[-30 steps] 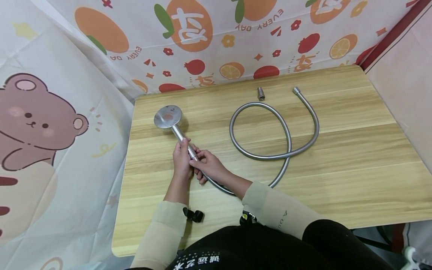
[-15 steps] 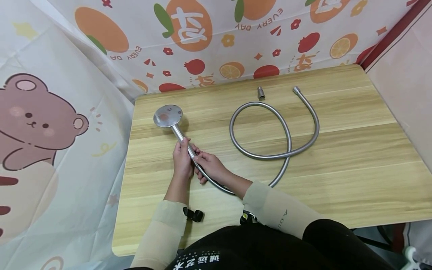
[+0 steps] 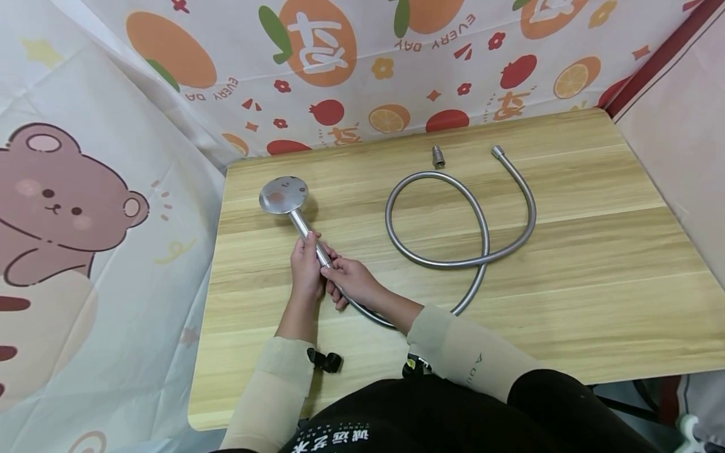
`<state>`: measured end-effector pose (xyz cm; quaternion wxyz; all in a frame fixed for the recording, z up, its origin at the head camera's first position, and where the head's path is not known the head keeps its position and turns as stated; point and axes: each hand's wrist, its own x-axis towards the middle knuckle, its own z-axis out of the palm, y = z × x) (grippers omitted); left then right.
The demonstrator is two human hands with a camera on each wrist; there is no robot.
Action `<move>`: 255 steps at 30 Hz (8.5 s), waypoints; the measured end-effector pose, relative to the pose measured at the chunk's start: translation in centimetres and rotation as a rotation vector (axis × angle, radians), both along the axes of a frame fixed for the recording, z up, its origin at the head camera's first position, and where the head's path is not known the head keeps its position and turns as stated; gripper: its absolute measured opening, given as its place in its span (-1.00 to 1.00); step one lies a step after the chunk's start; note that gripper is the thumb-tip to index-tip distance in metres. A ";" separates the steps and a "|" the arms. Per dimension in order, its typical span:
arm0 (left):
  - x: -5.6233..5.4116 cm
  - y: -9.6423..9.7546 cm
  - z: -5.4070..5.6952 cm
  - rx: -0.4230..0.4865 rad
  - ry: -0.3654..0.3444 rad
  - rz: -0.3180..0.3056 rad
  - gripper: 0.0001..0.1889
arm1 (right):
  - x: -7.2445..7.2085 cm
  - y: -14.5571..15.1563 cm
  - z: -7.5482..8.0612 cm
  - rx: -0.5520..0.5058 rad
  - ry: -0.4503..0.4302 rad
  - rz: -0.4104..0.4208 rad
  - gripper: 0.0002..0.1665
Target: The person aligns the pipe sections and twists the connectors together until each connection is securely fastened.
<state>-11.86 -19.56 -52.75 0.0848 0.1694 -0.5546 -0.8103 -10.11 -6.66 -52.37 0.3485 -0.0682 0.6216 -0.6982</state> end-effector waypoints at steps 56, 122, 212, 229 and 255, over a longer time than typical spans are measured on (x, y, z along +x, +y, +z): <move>-0.7 -0.4 2.4 -0.293 -0.230 -0.084 -0.51 | -6.2 29.0 -1.6 0.688 0.459 -0.684 -0.65; -5.2 -0.1 -0.8 -1.036 -0.253 0.228 -0.79 | -14.8 25.9 2.9 0.361 0.127 -0.863 -0.40; -13.7 9.9 2.4 -0.028 -0.061 -0.341 -0.84 | -16.3 22.2 -2.4 0.776 0.554 -0.627 -0.73; -14.9 11.2 1.6 -0.054 -0.064 -0.462 -0.68 | -18.5 21.2 -1.4 0.631 0.717 -0.445 -0.50; -14.6 11.9 1.2 0.010 -0.028 -0.414 -0.54 | -17.6 19.3 -1.5 0.565 0.944 -0.330 -0.68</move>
